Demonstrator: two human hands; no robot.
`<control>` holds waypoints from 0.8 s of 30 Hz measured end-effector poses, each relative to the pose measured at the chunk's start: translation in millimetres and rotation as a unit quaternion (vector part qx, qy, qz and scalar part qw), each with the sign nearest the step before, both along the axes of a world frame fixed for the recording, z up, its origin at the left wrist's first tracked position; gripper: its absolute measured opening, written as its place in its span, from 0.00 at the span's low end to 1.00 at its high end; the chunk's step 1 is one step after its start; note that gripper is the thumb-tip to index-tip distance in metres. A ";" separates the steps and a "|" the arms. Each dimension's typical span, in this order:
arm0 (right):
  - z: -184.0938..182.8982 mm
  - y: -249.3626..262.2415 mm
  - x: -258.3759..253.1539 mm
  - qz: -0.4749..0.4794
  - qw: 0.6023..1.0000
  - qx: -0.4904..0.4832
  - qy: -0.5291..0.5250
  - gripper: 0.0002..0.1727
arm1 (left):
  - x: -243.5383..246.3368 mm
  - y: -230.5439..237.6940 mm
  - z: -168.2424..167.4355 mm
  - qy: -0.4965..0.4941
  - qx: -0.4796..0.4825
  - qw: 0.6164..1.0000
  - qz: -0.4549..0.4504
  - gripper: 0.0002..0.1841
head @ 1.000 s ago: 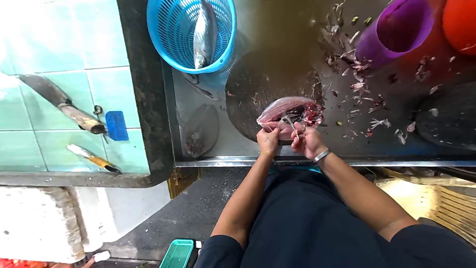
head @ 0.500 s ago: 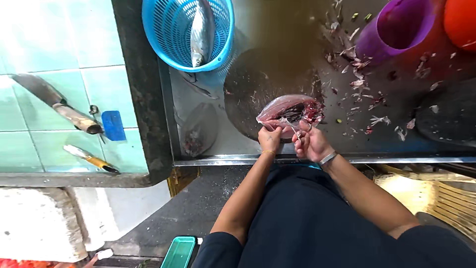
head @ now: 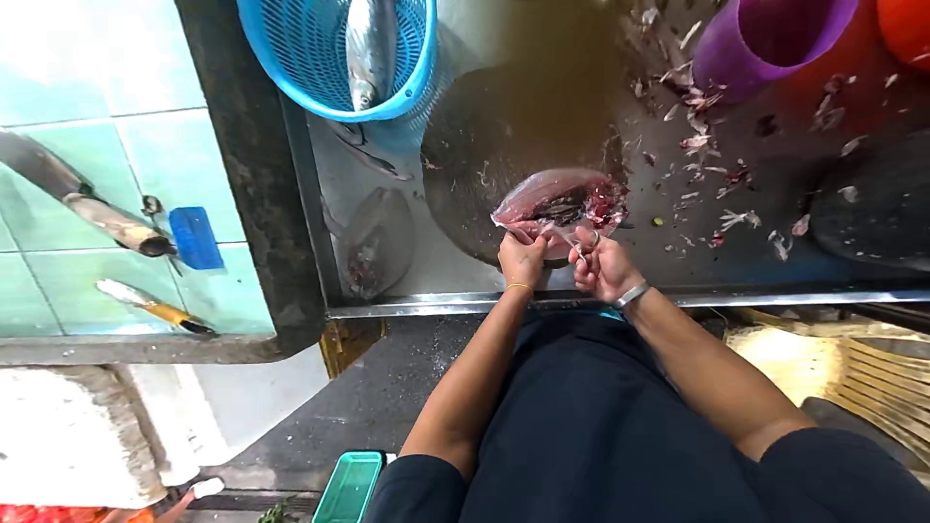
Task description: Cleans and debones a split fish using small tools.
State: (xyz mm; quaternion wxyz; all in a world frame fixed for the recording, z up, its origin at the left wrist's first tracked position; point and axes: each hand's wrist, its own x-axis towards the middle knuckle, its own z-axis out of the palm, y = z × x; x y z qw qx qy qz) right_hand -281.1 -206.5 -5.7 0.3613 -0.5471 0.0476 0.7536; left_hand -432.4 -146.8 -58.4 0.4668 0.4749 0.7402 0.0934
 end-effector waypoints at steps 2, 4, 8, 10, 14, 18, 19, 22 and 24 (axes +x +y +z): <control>1.9 1.1 0.1 0.010 1.000 0.019 0.016 0.34 | -2.2 2.2 -0.8 0.003 0.002 1.000 0.000 0.19; -4.5 -3.9 -1.9 0.032 0.999 -0.003 0.039 0.37 | -2.8 -2.3 -1.8 0.002 0.001 1.000 -0.006 0.20; 3.6 -2.2 -3.1 0.001 1.000 0.025 0.017 0.33 | -2.2 5.5 -2.0 -0.009 0.007 1.000 -0.011 0.20; -2.3 -11.7 -6.5 0.022 0.999 -0.004 0.025 0.34 | -3.1 -4.4 2.6 0.005 -0.005 1.000 -0.018 0.21; 3.0 -9.2 -3.8 0.022 1.000 0.022 -0.004 0.35 | 1.0 7.8 3.4 0.015 -0.003 1.000 -0.016 0.23; 1.0 -12.1 -0.6 0.000 1.000 -0.003 -0.017 0.31 | 2.2 4.2 1.8 0.020 -0.011 0.999 -0.023 0.25; 5.7 -10.8 0.8 0.006 1.000 0.019 -0.019 0.32 | 2.5 9.4 0.8 0.017 -0.005 1.000 -0.020 0.25; 0.1 -12.0 1.4 0.020 1.000 -0.010 -0.001 0.33 | 0.6 1.6 0.1 0.022 -0.010 0.999 -0.025 0.25; 1.0 -11.1 5.0 -0.005 1.000 0.000 -0.021 0.30 | 3.2 6.5 0.8 0.024 -0.004 0.999 -0.030 0.25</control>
